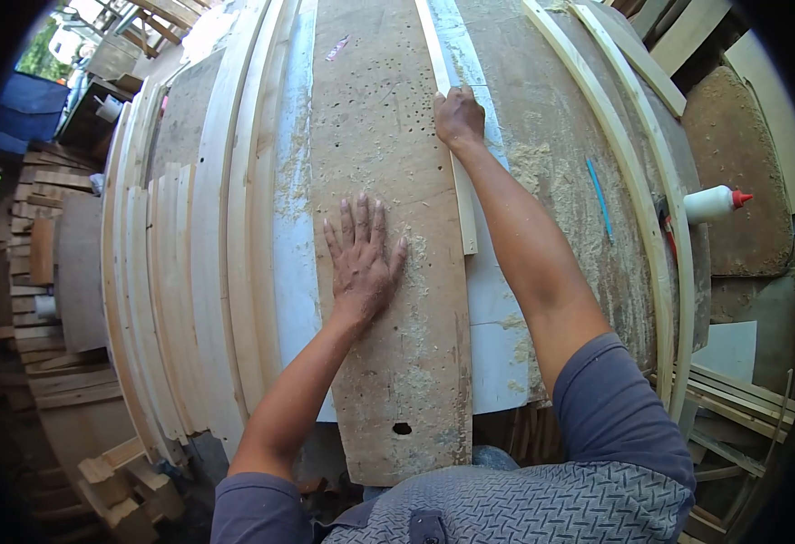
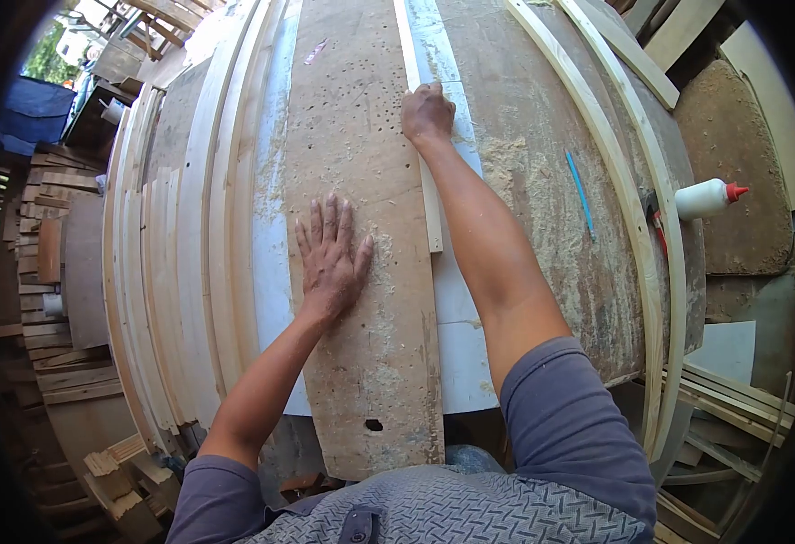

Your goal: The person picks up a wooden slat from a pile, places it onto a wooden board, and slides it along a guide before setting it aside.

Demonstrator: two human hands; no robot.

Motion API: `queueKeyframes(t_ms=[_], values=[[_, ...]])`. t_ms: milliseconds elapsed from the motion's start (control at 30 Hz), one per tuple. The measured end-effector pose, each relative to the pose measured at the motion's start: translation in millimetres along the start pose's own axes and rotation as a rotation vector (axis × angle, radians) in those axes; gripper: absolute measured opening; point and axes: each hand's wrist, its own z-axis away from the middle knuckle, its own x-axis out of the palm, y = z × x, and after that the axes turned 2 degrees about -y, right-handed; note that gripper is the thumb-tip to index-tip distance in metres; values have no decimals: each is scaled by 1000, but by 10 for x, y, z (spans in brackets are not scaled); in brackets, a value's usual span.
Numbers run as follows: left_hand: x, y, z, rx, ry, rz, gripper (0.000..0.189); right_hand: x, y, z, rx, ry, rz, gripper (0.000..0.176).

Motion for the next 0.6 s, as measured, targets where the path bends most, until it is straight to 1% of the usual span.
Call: queueKeyframes(t_ms=[233, 300, 433, 533, 600], values=[[-13, 1, -18, 18, -8, -13, 68, 50, -47, -317, 30, -15, -17, 42], [-40, 15, -22, -5, -46, -2, 69, 68, -52, -412, 14, -1, -26, 42], [-42, 14, -35, -9, -51, -7, 69, 96, -99, -616, 23, -8, -34, 43], [-75, 20, -42, -24, -71, -3, 70, 192, -95, -859, -8, 26, -43, 44], [-89, 13, -59, -22, -98, 20, 71, 230, -123, -1053, 7, 32, -39, 44]])
